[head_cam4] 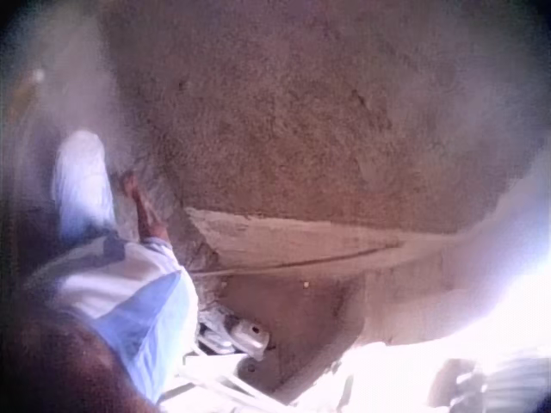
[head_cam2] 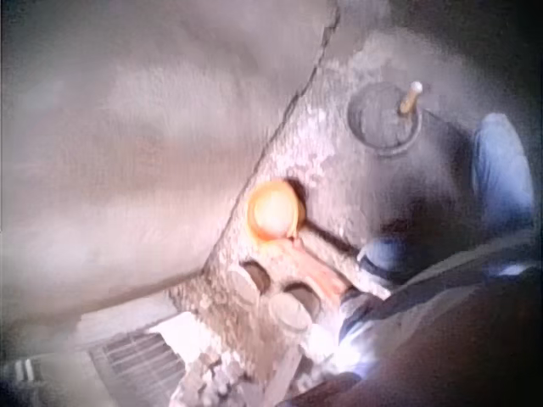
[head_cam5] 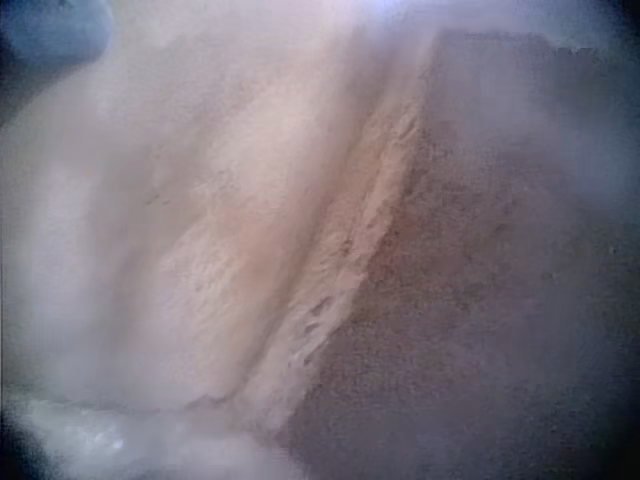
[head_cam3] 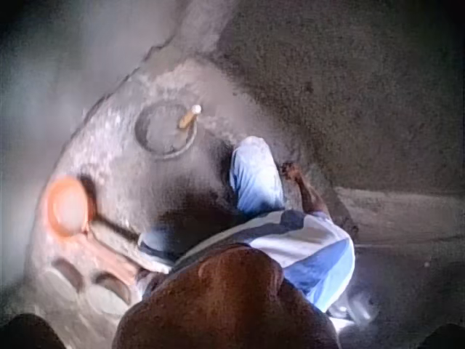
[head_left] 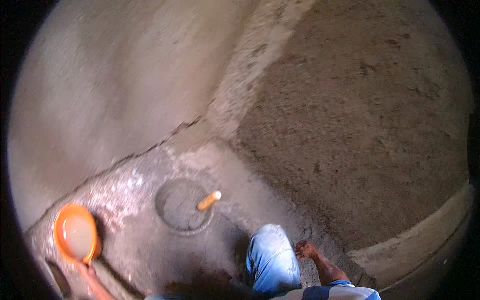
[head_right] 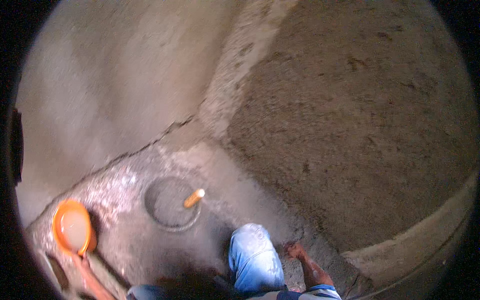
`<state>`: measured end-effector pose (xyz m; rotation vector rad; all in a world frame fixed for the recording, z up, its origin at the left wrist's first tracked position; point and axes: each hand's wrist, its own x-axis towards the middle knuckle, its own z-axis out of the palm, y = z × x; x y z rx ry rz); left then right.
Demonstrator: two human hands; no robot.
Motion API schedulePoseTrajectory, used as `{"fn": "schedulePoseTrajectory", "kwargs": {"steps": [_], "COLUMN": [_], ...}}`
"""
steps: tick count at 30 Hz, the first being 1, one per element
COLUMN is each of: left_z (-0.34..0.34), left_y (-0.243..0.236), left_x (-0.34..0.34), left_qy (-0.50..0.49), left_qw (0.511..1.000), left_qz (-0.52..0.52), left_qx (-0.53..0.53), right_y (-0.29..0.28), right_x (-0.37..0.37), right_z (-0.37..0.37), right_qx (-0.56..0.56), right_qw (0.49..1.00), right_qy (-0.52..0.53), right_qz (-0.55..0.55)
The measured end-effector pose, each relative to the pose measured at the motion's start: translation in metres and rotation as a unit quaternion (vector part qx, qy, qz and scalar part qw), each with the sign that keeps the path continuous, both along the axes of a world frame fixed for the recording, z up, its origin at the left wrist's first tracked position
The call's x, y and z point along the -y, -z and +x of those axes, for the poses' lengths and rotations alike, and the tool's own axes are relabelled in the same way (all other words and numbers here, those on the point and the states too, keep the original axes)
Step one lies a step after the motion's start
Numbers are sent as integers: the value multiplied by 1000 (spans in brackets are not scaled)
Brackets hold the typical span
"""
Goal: The person mixes cement in a small bucket using a trowel and applies the plaster to a concrete wall.
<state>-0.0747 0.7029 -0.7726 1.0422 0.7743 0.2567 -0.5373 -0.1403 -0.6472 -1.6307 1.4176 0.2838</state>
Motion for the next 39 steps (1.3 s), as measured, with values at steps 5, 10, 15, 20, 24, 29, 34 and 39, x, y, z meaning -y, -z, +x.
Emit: {"fn": "schedulePoseTrajectory", "kwargs": {"steps": [5, 10, 15, 20, 24, 29, 34, 39], "left_z": [-24, -55, -66, -61, -51, -50, -42, -38], "left_y": [-131, -216, -267, -303, -328, -338, -342, -340], "left_x": [160, 219, 253, 309, 350, 378, 387, 390], "left_qy": [89, 138, 188, 248, 285, 285, 287, 304], "left_qw": [991, 990, 977, 952, 935, 928, 922, 918], "left_qz": [59, -3, 82, 180, 203, 235, 255, 247], "left_qx": [-82, 29, 49, 23, 49, 41, 55, 57], "right_y": [14, 44, 101, 78, 109, 55, 67, 36], "right_x": [19, -15, -13, -31, -13, -19, 2, 9], "right_z": [-33, 5, -11, -7, -13, 4, 2, 39], "right_qx": [-45, 212, 282, 393, 305, 253, 284, 261], "right_qw": [942, 955, 922, 909, 951, 967, 946, 954], "right_qy": [-214, -201, -257, -3, -49, -29, 70, 87], "right_qz": [-257, -45, -61, 136, 15, 34, 140, 118]}}
